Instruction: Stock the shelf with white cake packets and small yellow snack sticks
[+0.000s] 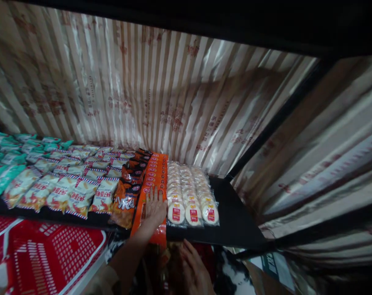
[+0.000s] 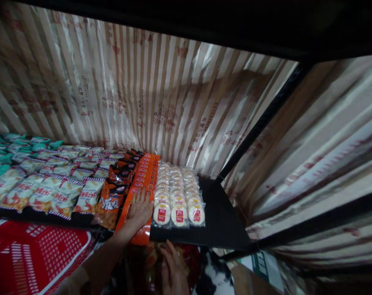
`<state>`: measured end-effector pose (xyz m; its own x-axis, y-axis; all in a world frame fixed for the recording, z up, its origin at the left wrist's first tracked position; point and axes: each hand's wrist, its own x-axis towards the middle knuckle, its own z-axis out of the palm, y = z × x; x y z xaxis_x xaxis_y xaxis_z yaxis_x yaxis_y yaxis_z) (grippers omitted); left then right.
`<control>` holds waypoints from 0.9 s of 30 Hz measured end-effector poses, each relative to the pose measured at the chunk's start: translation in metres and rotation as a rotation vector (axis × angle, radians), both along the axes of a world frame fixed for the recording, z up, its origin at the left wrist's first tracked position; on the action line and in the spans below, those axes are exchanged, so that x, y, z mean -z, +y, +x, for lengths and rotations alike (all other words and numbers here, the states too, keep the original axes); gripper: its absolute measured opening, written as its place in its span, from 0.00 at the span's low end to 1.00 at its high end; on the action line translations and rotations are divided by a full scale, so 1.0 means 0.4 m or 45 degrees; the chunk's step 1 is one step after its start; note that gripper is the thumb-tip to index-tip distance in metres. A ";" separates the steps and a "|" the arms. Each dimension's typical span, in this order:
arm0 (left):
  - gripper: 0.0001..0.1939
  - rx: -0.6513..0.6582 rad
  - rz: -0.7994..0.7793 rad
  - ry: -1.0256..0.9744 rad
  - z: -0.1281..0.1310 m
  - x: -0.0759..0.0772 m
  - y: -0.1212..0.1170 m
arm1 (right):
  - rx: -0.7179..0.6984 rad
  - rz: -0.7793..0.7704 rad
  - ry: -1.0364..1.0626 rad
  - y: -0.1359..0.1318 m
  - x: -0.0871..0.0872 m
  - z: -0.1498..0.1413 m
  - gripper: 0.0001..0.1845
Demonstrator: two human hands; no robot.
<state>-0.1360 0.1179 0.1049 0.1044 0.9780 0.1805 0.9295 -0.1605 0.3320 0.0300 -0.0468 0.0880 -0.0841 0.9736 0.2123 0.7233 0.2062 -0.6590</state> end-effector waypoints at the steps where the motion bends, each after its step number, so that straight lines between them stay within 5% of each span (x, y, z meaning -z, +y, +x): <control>1: 0.27 -0.034 -0.023 0.000 0.001 -0.004 0.000 | 0.004 0.000 0.003 -0.008 -0.003 -0.003 0.18; 13: 0.26 -0.047 -0.213 -0.030 -0.028 -0.075 0.018 | 0.067 -0.029 0.023 -0.079 -0.059 -0.028 0.18; 22: 0.26 0.100 -0.128 0.099 -0.054 -0.067 0.001 | 0.096 -0.051 0.066 -0.090 -0.016 -0.030 0.17; 27: 0.25 0.098 -0.020 0.110 -0.051 -0.065 -0.028 | 0.127 -0.006 0.090 -0.054 -0.036 -0.077 0.18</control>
